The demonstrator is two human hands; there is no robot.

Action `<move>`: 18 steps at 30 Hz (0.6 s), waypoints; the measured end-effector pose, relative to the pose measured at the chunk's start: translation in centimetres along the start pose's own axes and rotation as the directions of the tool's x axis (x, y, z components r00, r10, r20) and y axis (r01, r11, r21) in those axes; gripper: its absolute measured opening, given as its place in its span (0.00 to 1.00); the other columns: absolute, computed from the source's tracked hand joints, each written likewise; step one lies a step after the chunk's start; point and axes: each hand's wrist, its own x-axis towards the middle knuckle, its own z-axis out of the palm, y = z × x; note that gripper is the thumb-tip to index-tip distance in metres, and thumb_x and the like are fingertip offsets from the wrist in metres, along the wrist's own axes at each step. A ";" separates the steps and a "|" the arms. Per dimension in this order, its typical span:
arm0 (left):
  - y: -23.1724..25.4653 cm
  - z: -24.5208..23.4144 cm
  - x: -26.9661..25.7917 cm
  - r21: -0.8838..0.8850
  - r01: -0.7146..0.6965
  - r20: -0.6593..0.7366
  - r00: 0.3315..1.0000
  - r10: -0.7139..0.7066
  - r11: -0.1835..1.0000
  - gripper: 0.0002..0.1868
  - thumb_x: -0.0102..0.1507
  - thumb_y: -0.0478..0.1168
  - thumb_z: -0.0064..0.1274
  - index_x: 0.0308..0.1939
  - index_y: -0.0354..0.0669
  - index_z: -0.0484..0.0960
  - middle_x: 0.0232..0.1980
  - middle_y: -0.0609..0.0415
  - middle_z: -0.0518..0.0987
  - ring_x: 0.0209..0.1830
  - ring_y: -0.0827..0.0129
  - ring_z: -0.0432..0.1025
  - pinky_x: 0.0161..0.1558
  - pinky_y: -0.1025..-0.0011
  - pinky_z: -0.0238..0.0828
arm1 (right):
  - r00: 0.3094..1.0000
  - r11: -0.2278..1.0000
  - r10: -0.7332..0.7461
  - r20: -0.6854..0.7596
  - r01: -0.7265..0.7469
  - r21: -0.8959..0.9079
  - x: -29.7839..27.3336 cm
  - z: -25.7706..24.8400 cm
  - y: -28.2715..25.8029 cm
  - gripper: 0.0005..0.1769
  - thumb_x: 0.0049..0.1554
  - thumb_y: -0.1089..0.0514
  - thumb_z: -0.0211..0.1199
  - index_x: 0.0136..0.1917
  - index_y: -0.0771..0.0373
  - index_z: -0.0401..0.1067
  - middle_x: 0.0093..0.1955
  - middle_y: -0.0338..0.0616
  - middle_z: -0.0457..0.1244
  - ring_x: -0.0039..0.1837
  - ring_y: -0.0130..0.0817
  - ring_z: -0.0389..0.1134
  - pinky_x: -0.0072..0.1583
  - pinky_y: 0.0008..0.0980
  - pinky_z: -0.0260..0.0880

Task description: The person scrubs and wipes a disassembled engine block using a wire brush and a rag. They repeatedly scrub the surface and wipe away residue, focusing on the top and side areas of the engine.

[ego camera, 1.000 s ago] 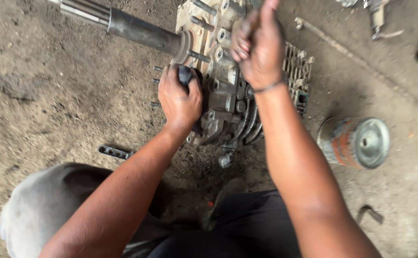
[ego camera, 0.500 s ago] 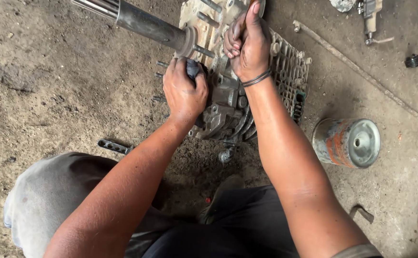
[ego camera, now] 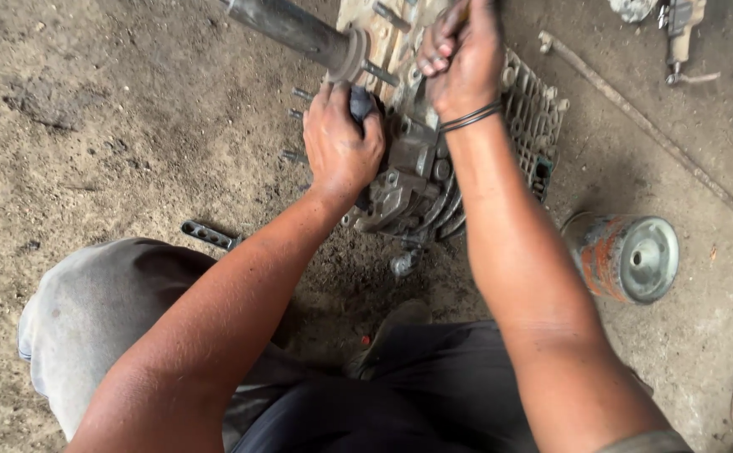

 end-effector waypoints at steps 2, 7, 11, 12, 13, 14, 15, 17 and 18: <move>0.4 -0.3 0.0 -0.032 0.090 0.084 0.993 -0.087 0.995 0.25 0.60 0.40 0.53 0.58 0.28 0.75 0.59 0.31 0.75 0.59 0.39 0.69 0.65 0.48 0.63 | 0.999 1.000 0.005 -0.035 -0.004 0.028 0.1 -0.2 0.0 0.28 0.67 0.33 0.51 0.39 0.57 0.64 0.30 0.35 0.52 0.30 0.28 0.52 0.33 0.30 0.54; 0.0 -0.2 -0.3 -0.022 0.018 0.023 1.000 -0.017 1.000 0.24 0.59 0.39 0.53 0.57 0.28 0.76 0.56 0.32 0.75 0.56 0.41 0.70 0.63 0.48 0.64 | 0.989 0.991 -0.049 -0.138 0.065 0.115 0.7 -1.6 -1.0 0.27 0.68 0.37 0.53 0.37 0.58 0.64 0.29 0.36 0.52 0.32 0.30 0.54 0.33 0.32 0.55; 0.3 -0.3 -0.2 -0.030 0.052 0.041 0.998 -0.050 0.998 0.24 0.59 0.40 0.53 0.57 0.28 0.75 0.57 0.31 0.75 0.57 0.40 0.69 0.63 0.48 0.63 | 0.978 0.992 -0.040 -0.207 0.064 0.113 -1.1 -0.7 0.4 0.30 0.67 0.32 0.49 0.35 0.56 0.63 0.27 0.33 0.52 0.29 0.28 0.53 0.32 0.33 0.54; 0.5 -0.5 -0.3 -0.063 0.112 0.090 0.990 -0.106 0.992 0.23 0.59 0.39 0.52 0.57 0.30 0.76 0.58 0.33 0.76 0.57 0.40 0.69 0.64 0.49 0.64 | 0.976 0.990 -0.035 -0.213 0.063 0.128 -0.8 -0.9 0.1 0.32 0.67 0.31 0.48 0.34 0.57 0.63 0.27 0.34 0.52 0.29 0.29 0.53 0.32 0.33 0.54; 0.5 -0.5 -0.3 -0.057 0.084 0.074 0.994 -0.079 0.995 0.24 0.60 0.39 0.52 0.57 0.29 0.76 0.59 0.32 0.75 0.58 0.40 0.69 0.65 0.48 0.63 | 0.974 0.988 -0.027 -0.223 0.061 0.144 -0.8 -1.3 -0.1 0.33 0.66 0.30 0.47 0.33 0.57 0.62 0.27 0.34 0.52 0.28 0.29 0.53 0.32 0.33 0.54; 0.4 -0.4 -0.3 -0.050 0.056 0.059 0.997 -0.053 0.997 0.24 0.60 0.39 0.53 0.58 0.29 0.75 0.59 0.31 0.75 0.59 0.39 0.69 0.65 0.48 0.63 | 0.967 0.981 -0.060 -0.249 0.103 0.164 -0.3 -1.8 -0.5 0.32 0.66 0.32 0.49 0.34 0.58 0.63 0.27 0.35 0.52 0.29 0.30 0.53 0.33 0.34 0.54; 0.3 -0.4 -0.4 -0.040 0.032 0.043 0.999 -0.031 0.999 0.24 0.60 0.39 0.53 0.58 0.29 0.75 0.60 0.30 0.74 0.60 0.38 0.68 0.66 0.48 0.62 | 0.958 0.972 -0.087 -0.273 0.141 0.186 0.6 -2.2 -0.9 0.31 0.67 0.33 0.50 0.34 0.59 0.64 0.27 0.37 0.52 0.29 0.31 0.53 0.33 0.35 0.54; 0.1 -0.1 -0.2 -0.009 0.013 0.027 1.000 -0.013 1.000 0.26 0.60 0.40 0.54 0.59 0.27 0.74 0.60 0.27 0.73 0.60 0.37 0.68 0.65 0.47 0.61 | 0.949 0.967 -0.108 -0.297 0.170 0.192 0.3 -2.1 -0.3 0.31 0.66 0.34 0.51 0.35 0.60 0.65 0.27 0.37 0.53 0.29 0.31 0.53 0.34 0.35 0.54; 0.1 -0.2 -0.2 0.007 0.001 0.019 1.000 -0.001 1.000 0.27 0.60 0.40 0.55 0.59 0.26 0.74 0.60 0.26 0.73 0.61 0.36 0.67 0.65 0.47 0.60 | 0.949 0.971 -0.103 -0.297 0.161 0.178 -0.8 -1.3 0.9 0.31 0.66 0.32 0.50 0.35 0.59 0.65 0.27 0.37 0.53 0.29 0.31 0.53 0.33 0.34 0.54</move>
